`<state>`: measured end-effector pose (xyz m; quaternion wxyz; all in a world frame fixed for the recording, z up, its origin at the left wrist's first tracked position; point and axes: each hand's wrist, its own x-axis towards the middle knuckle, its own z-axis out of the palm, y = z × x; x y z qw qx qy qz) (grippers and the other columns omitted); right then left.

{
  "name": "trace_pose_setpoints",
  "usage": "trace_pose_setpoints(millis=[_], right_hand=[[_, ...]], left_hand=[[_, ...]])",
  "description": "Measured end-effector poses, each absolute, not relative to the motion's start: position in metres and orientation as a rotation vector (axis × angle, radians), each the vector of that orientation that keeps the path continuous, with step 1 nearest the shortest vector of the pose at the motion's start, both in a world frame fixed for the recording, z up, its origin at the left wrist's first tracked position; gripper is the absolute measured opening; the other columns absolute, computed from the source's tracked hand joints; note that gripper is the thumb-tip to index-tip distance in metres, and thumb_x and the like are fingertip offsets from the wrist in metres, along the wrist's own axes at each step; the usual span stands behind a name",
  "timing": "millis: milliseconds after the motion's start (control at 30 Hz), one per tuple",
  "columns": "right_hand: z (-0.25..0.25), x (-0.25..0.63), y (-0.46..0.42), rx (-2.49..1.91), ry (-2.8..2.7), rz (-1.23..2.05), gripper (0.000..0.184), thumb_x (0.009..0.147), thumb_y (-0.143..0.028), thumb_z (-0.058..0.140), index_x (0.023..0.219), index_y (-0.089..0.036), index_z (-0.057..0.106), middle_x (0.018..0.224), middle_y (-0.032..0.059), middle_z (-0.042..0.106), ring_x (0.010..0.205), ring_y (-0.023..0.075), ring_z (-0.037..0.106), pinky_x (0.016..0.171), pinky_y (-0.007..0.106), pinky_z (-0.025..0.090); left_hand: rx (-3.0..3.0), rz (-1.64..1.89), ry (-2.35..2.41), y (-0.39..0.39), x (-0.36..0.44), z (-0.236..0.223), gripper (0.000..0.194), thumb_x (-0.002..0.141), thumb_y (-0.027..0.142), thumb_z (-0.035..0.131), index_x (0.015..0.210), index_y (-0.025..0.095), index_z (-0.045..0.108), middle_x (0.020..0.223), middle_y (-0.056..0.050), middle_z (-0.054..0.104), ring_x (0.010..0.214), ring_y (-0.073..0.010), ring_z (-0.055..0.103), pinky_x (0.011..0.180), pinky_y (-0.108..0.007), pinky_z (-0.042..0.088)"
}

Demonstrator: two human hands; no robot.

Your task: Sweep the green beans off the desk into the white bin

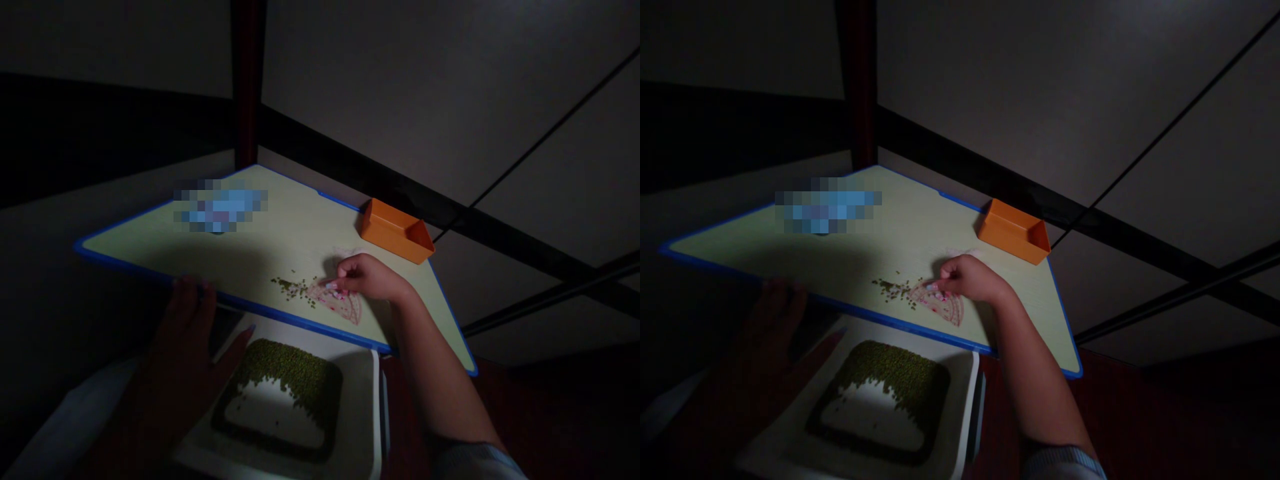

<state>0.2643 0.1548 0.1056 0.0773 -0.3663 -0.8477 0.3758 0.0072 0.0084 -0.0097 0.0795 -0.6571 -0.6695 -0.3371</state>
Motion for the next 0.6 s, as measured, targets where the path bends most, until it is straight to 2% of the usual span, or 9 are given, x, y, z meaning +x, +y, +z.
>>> trace_pose_setpoints(millis=[167, 367, 600], right_hand=[[0.106, 0.262, 0.153, -1.088, -2.556, 1.127, 0.025, 0.079, -0.032, 0.062, 0.063, -0.016, 0.051, 0.056, -0.0041, 0.049, 0.054, 0.0076, 0.04, 0.054, 0.025, 0.028], [0.105, 0.259, 0.153, -1.085, -2.527, 1.106, 0.028, 0.077, -0.034, 0.064, 0.06, -0.016, 0.049, 0.054, -0.0057, 0.043, 0.053, 0.0072, 0.036, 0.052, 0.024, 0.027], [0.103, 0.254, 0.152, -1.117, -2.522, 1.008, 0.03, 0.076, -0.033, 0.067, 0.06, -0.016, 0.049, 0.054, -0.0054, 0.044, 0.053, 0.0072, 0.036, 0.051, 0.023, 0.026]], left_hand=[[-1.961, -1.013, -2.008, 0.007, 0.006, -0.007, 0.085, 0.081, 0.066, 0.024, 0.143, 0.007, 0.021, 0.152, -0.025, 0.024, 0.143, -0.0353, 0.017, 0.11, -0.057, 0.03], [-1.96, -0.998, -2.053, 0.008, 0.007, -0.009, 0.086, 0.081, 0.067, 0.025, 0.144, 0.009, 0.018, 0.154, -0.023, 0.019, 0.144, -0.0339, 0.014, 0.111, -0.057, 0.028], [-1.96, -1.004, -2.075, 0.008, 0.008, -0.008, 0.084, 0.081, 0.063, 0.029, 0.142, 0.006, 0.023, 0.153, -0.024, 0.021, 0.144, -0.034, 0.015, 0.113, -0.055, 0.026]])
